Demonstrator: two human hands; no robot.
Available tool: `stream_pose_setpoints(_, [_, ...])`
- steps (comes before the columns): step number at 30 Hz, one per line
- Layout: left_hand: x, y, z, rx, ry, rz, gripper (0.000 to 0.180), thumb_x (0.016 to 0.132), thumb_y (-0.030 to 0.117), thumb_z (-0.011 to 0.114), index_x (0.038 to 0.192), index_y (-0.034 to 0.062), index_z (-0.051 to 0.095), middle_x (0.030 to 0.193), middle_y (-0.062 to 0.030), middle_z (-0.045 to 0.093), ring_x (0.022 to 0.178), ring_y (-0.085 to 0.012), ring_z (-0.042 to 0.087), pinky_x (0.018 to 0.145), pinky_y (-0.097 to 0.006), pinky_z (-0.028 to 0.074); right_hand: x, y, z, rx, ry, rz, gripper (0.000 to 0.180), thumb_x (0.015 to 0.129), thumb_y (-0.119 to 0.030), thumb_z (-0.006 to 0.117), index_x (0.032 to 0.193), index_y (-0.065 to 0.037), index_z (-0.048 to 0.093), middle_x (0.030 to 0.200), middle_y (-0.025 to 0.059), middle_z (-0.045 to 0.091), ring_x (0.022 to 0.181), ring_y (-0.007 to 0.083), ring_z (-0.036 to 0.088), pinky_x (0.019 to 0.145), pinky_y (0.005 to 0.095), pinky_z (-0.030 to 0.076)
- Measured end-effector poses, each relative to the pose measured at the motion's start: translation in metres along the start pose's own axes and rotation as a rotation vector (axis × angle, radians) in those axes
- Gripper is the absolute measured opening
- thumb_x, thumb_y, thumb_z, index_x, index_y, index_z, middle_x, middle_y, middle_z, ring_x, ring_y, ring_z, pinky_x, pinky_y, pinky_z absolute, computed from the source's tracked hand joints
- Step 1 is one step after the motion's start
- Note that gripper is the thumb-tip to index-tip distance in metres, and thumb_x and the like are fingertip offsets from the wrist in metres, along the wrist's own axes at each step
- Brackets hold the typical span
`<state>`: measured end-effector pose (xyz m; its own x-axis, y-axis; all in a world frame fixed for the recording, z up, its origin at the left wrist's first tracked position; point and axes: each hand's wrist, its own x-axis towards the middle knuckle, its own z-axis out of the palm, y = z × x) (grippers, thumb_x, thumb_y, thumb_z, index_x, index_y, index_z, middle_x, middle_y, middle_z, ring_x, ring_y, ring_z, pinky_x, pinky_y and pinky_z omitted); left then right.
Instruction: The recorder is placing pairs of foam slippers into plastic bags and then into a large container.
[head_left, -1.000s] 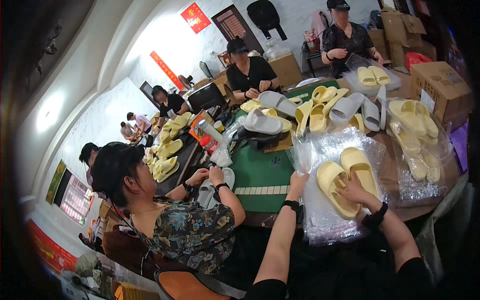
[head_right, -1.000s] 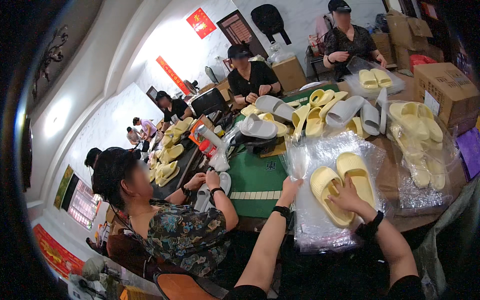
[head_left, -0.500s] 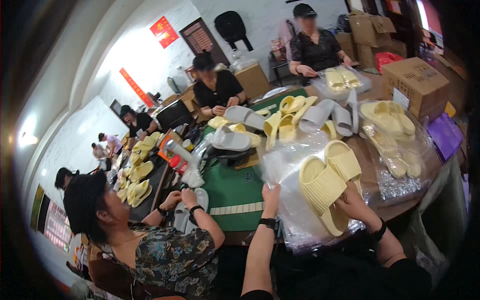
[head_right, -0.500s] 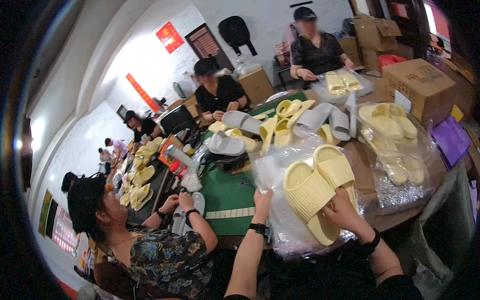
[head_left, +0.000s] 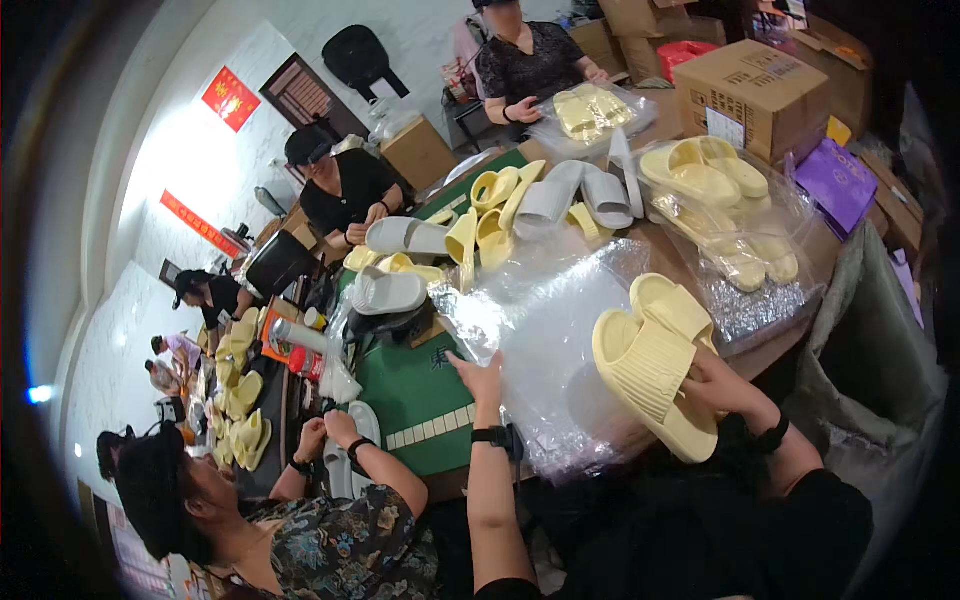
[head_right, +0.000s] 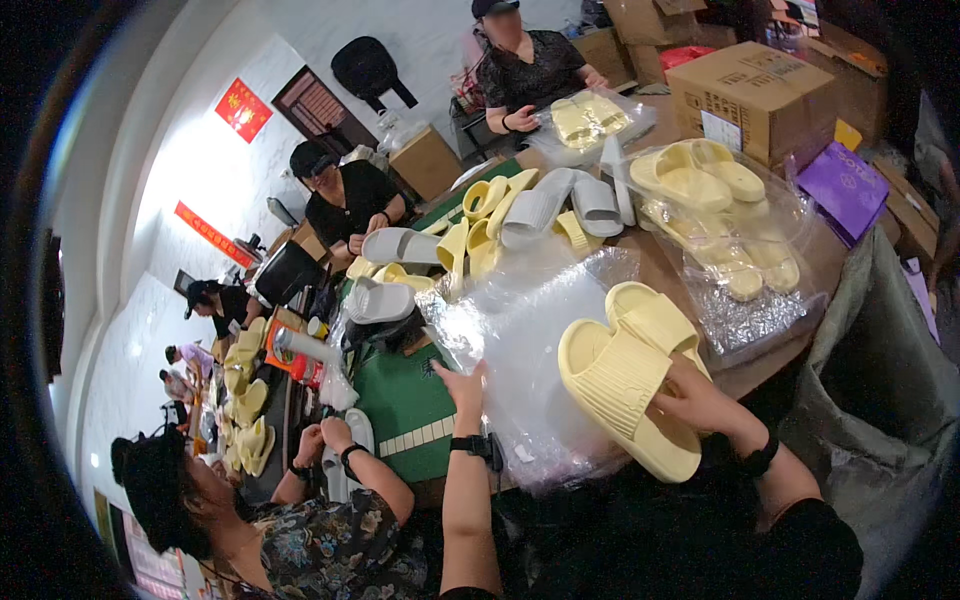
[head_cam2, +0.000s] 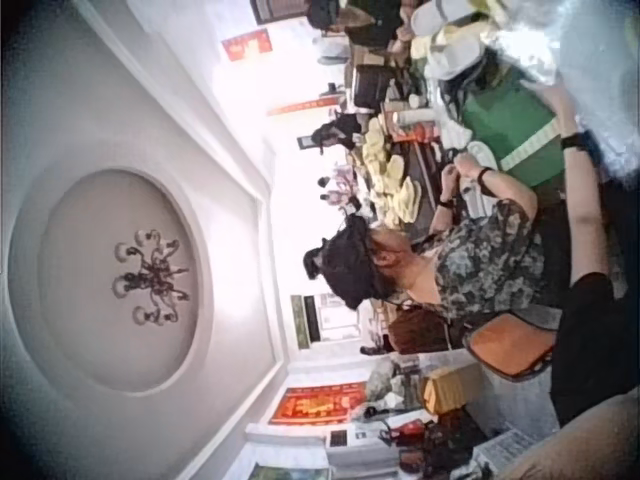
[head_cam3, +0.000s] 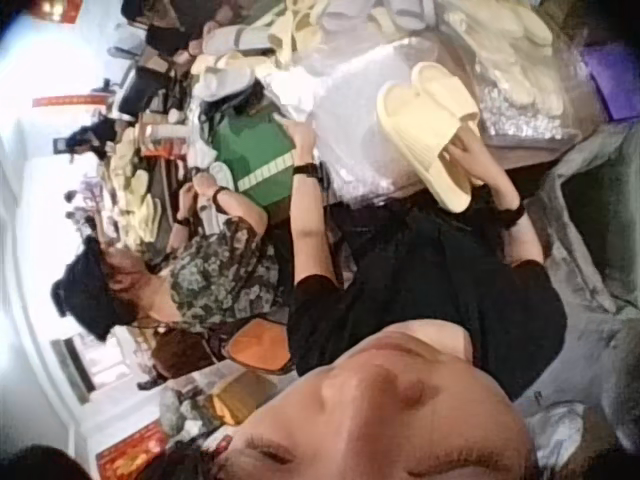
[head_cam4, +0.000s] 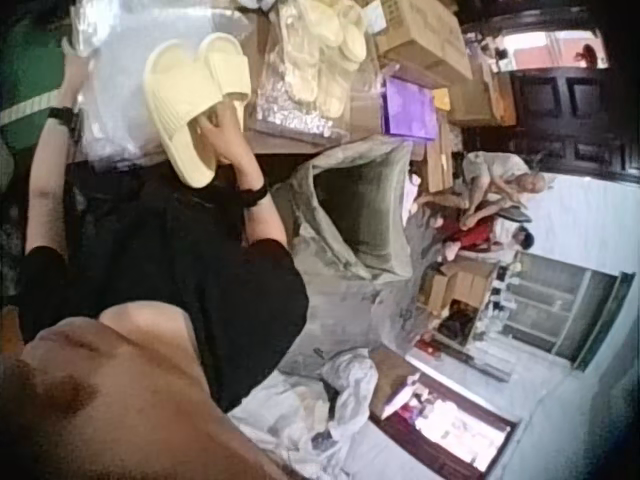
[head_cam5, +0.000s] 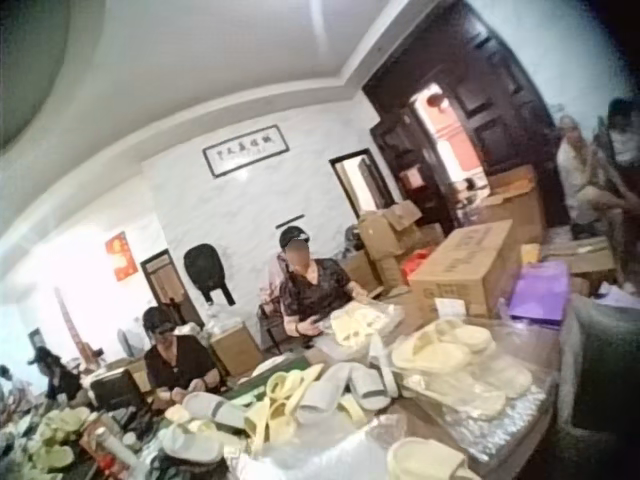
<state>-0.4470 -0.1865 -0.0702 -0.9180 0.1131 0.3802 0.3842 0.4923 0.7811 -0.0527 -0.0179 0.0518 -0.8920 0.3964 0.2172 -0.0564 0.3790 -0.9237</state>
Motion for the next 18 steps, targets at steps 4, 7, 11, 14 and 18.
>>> stream_pose_setpoints(4, [-0.054, 0.092, -0.025, 0.428, -0.198, 0.401, 0.071, 0.07, 0.021, 0.076, 0.132, 0.0096, 0.043, 0.129, -0.0176, 0.044, 0.11, -0.038, 0.05, 0.097, -0.046, 0.036, -0.016, 0.011, -0.017, 0.184, 0.108, 0.129, 0.049, 0.089, -0.008, 0.056, 0.134, -0.001, 0.04, 0.134, 0.009, 0.046, 0.124, 0.0181, 0.041, 0.103, 0.0313, 0.033])
stream_pose_setpoints(7, [-0.104, 0.088, -0.06, 0.161, -0.78, 0.656, 0.043, 0.078, 0.022, 0.068, 0.119, 0.0173, 0.058, 0.129, -0.0128, 0.047, 0.115, -0.0369, 0.046, 0.097, -0.047, 0.035, -0.009, 0.012, -0.023, 0.185, -0.019, 0.151, 0.048, 0.088, -0.012, 0.057, 0.132, 0.0, 0.042, 0.131, 0.0136, 0.047, 0.122, 0.0211, 0.043, 0.103, 0.0333, 0.034])
stream_pose_setpoints(11, [-0.172, 0.123, -0.08, 0.422, -0.895, 0.872, 0.037, 0.083, 0.031, 0.06, 0.118, 0.0191, 0.06, 0.131, -0.0128, 0.048, 0.124, -0.038, 0.038, 0.099, -0.056, 0.029, -0.011, 0.04, -0.031, 0.328, -0.265, 0.216, 0.049, 0.088, -0.017, 0.059, 0.132, -0.001, 0.043, 0.128, 0.0104, 0.051, 0.117, 0.0178, 0.046, 0.099, 0.0319, 0.037])
stream_pose_setpoints(14, [-0.177, 0.093, -0.075, 0.472, -0.822, 0.916, 0.047, 0.08, 0.04, 0.06, 0.124, 0.0225, 0.056, 0.136, -0.0126, 0.042, 0.126, -0.0427, 0.033, 0.096, -0.065, 0.024, -0.01, 0.032, -0.029, 0.412, -0.473, 0.231, 0.05, 0.088, -0.017, 0.06, 0.131, 0.0, 0.044, 0.124, 0.008, 0.054, 0.113, 0.014, 0.048, 0.096, 0.0304, 0.04])
stream_pose_setpoints(18, [-0.172, 0.089, -0.061, 0.246, -0.925, 0.662, 0.067, 0.072, 0.044, 0.066, 0.13, 0.0175, 0.048, 0.144, -0.0113, 0.03, 0.129, -0.0438, 0.027, 0.097, -0.066, 0.023, -0.002, 0.018, -0.024, 0.457, -0.777, 0.269, 0.052, 0.086, -0.015, 0.063, 0.131, 0.001, 0.044, 0.122, 0.0077, 0.054, 0.111, 0.0141, 0.048, 0.096, 0.0295, 0.039])
